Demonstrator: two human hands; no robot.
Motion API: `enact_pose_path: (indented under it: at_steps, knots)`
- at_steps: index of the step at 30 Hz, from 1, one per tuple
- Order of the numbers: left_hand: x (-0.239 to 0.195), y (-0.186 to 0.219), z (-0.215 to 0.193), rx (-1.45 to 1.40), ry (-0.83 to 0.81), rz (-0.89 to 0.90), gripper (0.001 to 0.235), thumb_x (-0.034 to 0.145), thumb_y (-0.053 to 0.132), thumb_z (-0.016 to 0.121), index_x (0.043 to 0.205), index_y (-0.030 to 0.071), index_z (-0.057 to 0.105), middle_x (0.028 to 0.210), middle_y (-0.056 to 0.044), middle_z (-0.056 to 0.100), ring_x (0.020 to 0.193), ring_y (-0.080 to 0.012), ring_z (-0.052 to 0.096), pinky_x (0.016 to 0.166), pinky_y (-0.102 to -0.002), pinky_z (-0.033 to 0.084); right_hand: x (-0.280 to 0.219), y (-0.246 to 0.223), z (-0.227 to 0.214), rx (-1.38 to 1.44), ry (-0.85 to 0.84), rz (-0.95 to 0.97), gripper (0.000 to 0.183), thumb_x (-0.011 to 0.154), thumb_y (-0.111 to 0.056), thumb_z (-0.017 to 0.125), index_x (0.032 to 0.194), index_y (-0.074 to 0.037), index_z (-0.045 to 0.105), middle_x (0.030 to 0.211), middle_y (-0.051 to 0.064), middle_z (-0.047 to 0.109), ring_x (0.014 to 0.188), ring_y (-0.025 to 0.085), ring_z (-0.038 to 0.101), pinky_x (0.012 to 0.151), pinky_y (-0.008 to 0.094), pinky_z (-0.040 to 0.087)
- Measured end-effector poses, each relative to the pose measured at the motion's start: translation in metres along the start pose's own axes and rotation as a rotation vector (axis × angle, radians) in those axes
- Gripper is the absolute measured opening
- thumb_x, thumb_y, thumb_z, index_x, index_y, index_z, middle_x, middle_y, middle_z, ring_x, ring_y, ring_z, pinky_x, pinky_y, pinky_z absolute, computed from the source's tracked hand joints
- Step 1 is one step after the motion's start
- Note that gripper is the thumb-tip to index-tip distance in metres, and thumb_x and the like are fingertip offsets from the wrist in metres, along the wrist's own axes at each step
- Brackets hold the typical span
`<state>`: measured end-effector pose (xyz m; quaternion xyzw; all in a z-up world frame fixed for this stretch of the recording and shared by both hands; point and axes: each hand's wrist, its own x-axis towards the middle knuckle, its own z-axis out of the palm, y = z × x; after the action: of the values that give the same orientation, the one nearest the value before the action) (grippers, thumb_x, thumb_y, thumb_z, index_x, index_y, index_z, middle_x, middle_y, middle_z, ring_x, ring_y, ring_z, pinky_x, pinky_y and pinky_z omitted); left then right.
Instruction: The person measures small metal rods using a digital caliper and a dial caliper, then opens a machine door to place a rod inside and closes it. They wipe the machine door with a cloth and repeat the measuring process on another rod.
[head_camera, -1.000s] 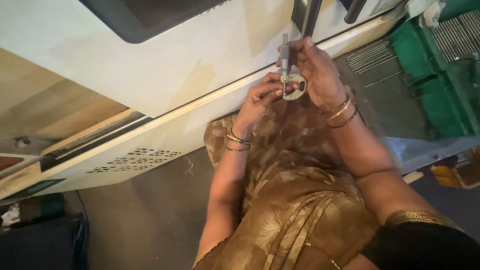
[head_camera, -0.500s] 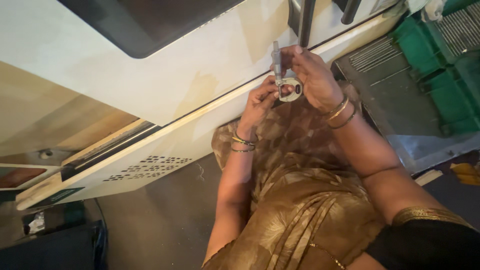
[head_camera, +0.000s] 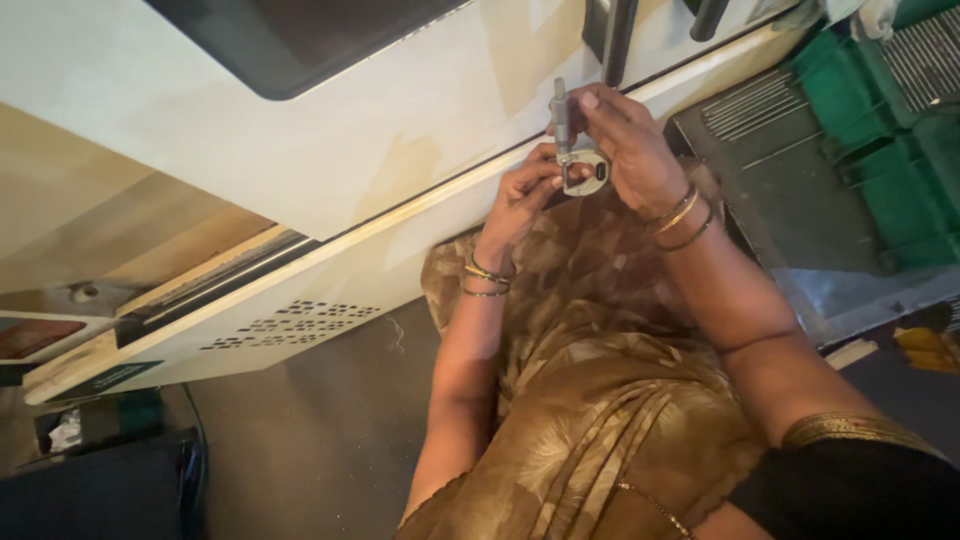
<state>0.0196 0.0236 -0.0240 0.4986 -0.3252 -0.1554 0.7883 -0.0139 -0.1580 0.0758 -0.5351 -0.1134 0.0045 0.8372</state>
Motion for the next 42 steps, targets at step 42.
enact_pose_path:
  at_steps: [42]
  knots:
    - [0.001, -0.031, 0.024, 0.171, -0.064, -0.058, 0.019, 0.095, -0.009, 0.061, 0.11, -0.003, 0.07, 0.126, -0.008, 0.064, 0.119, -0.0186, 0.058, 0.104, -0.03, 0.046, -0.032, 0.017, -0.042, -0.126, 0.106, 0.005, 0.025, 0.11, -0.02, 0.063, 0.124, 0.0, 0.068, 0.103, 0.002, 0.069, 0.09, 0.007, 0.063, 0.073, 0.021, 0.051]
